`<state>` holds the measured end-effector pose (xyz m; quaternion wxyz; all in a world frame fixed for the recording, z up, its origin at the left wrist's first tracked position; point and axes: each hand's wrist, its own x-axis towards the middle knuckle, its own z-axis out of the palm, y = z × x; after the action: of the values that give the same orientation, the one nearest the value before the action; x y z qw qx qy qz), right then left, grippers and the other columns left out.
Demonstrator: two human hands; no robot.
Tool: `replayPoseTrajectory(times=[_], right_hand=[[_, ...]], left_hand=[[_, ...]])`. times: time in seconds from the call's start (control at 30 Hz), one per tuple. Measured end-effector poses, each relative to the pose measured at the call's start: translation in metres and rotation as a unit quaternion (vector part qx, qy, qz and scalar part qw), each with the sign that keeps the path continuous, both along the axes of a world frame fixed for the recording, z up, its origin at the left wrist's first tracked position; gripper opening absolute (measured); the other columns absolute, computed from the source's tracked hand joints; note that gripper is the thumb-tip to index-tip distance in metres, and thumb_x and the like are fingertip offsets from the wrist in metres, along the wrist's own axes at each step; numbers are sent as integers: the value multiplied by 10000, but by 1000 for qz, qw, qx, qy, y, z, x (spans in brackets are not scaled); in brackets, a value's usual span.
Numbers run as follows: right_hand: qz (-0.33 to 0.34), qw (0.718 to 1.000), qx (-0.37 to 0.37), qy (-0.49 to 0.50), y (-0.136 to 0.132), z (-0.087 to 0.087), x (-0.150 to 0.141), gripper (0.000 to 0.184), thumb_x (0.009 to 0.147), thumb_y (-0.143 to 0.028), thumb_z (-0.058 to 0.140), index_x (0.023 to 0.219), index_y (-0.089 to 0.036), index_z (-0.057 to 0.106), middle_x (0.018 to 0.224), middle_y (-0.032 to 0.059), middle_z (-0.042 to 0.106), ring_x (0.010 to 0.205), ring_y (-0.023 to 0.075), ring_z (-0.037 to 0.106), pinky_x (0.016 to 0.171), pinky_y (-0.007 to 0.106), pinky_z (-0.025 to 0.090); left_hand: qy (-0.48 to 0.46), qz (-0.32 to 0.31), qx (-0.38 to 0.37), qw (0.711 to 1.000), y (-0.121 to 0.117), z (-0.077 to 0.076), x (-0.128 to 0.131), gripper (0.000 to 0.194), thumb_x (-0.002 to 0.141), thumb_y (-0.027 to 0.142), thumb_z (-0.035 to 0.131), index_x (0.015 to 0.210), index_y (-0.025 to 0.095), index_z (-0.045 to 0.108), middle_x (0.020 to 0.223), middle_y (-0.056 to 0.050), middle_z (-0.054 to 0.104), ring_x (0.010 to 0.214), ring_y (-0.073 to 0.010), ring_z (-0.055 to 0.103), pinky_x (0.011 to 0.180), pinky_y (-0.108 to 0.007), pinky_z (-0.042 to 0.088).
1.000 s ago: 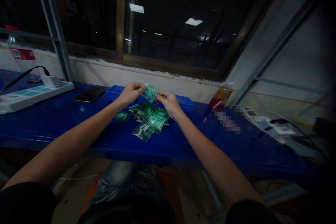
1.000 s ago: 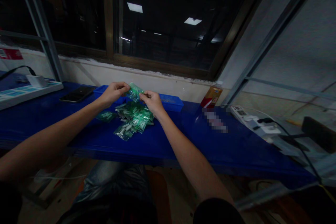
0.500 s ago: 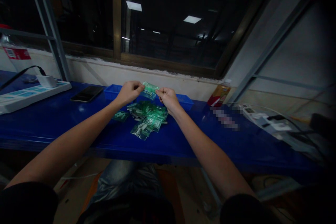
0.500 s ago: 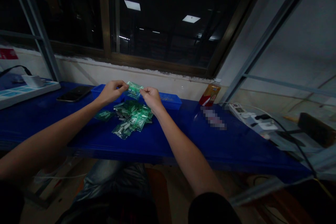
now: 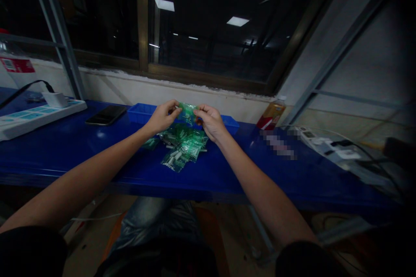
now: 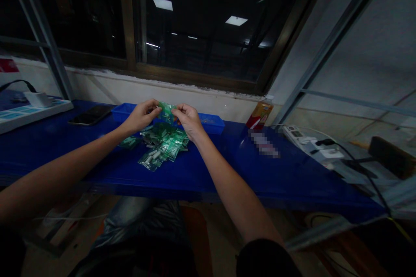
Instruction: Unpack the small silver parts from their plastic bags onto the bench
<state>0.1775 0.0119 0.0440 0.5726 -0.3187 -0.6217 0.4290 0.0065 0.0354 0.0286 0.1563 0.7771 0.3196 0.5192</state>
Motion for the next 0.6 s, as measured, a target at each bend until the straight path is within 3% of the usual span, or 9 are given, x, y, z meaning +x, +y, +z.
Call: replayPoseTrajectory(times=[0.23, 0.37, 0.5, 0.6], right_hand=[[-27, 999, 30, 12, 6, 2, 6, 243, 600, -296, 675, 572, -174, 467, 491, -57, 496, 471, 58, 459, 476, 193, 349], [-37, 998, 26, 32, 6, 6, 11, 284, 596, -336, 688, 650, -182, 455, 591, -30, 563, 537, 79, 533, 479, 194, 361], [-42, 999, 29, -11, 7, 2, 10, 380, 566, -350, 716, 822, -198, 481, 665, -36, 549, 590, 94, 537, 469, 197, 358], [-82, 994, 54, -57, 9, -4, 6, 374, 553, -334, 727, 807, -197, 489, 672, -47, 509, 563, 76, 475, 477, 202, 353]], left_hand=[[-33, -28, -25, 999, 1, 2, -1, 139, 797, 287, 511, 799, 149, 529, 607, 12, 518, 577, -105, 493, 555, -219, 370], [-69, -14, -72, 995, 1, 4, -3, 129, 790, 289, 526, 804, 161, 520, 495, 45, 488, 450, -87, 452, 455, -198, 318], [-94, -6, -103, 990, 1, 5, -4, 128, 797, 294, 524, 811, 167, 512, 447, 61, 474, 380, -73, 413, 400, -183, 280], [-89, -38, -107, 990, 0, 4, -2, 112, 803, 276, 515, 805, 164, 501, 493, 49, 510, 421, -74, 462, 429, -175, 334]])
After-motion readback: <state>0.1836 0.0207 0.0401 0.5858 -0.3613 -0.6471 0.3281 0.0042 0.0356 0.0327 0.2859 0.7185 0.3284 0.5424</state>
